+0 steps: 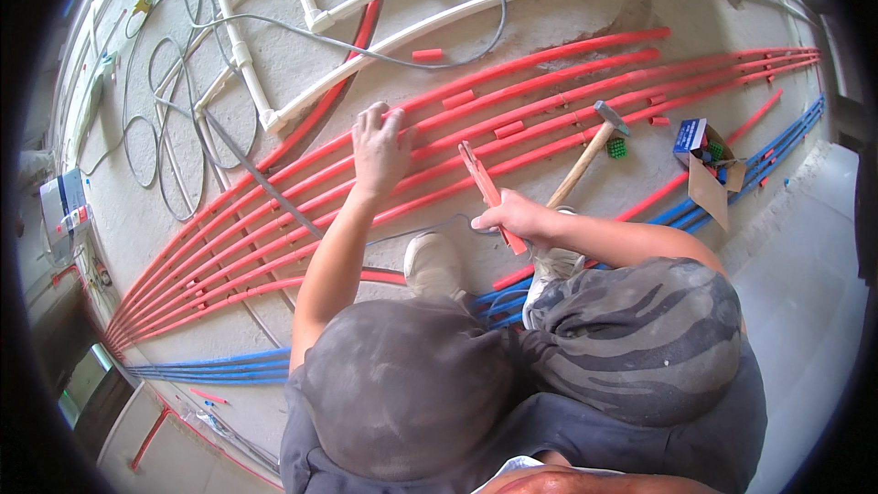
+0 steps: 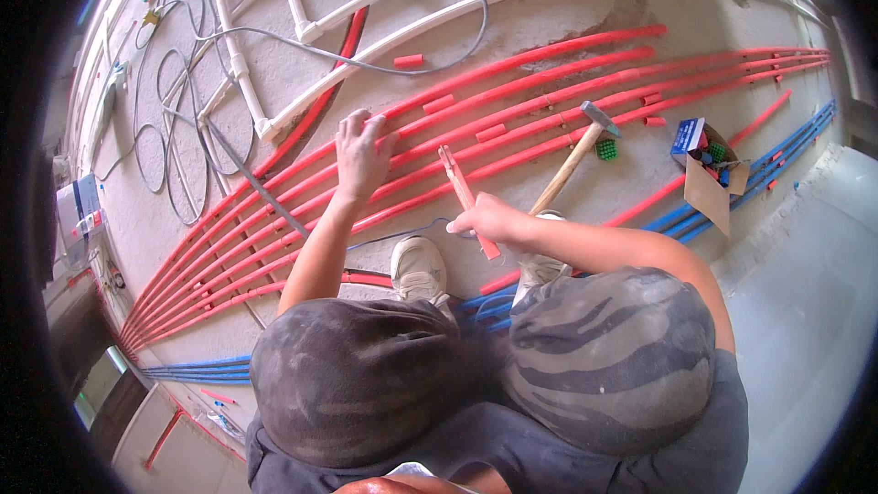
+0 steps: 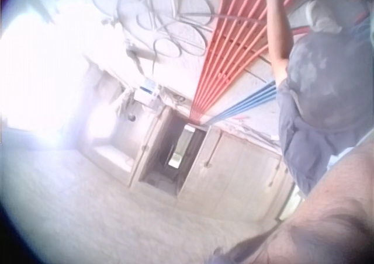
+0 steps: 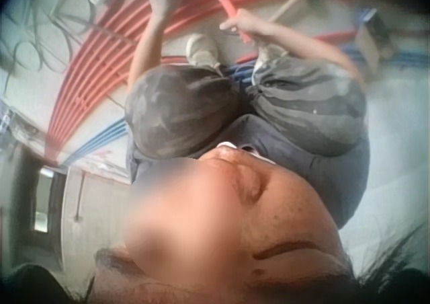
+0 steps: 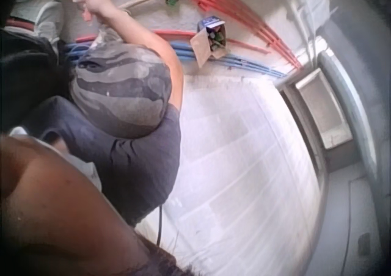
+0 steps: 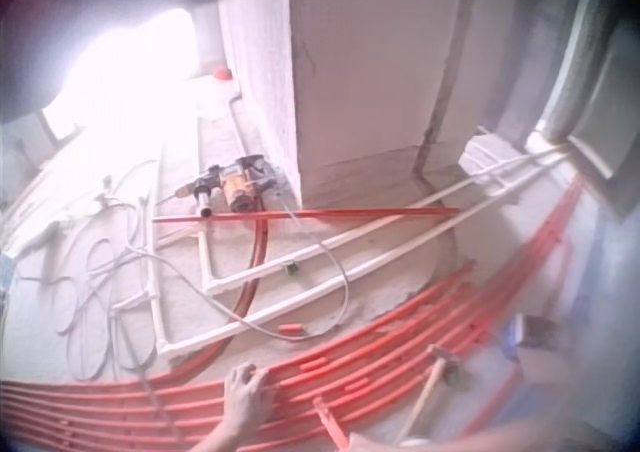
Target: The person installs red and blue plastic pipes on a concrete ceiling. They use a power drill to create holes, insert wall plugs, and secure the pipes with a hammer and clips. The person also uses pliers to cut pipe segments and arranges them in parallel lines.
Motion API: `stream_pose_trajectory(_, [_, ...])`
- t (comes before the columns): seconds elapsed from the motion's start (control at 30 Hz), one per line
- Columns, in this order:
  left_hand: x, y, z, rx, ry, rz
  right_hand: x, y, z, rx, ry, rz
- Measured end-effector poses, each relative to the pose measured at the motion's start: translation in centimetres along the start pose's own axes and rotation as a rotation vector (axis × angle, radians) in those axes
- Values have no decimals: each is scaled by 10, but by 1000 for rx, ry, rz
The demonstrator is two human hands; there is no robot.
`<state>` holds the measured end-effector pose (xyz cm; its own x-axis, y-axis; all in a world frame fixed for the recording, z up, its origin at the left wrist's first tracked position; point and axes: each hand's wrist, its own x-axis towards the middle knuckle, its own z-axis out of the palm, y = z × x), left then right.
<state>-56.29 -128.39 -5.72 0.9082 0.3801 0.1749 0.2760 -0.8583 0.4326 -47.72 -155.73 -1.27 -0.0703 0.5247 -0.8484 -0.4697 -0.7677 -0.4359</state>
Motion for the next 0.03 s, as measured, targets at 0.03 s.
stream_pose_trajectory(0.03, [-1,-8,4,-24,7,-48,0,2,0,-31,-11,13])
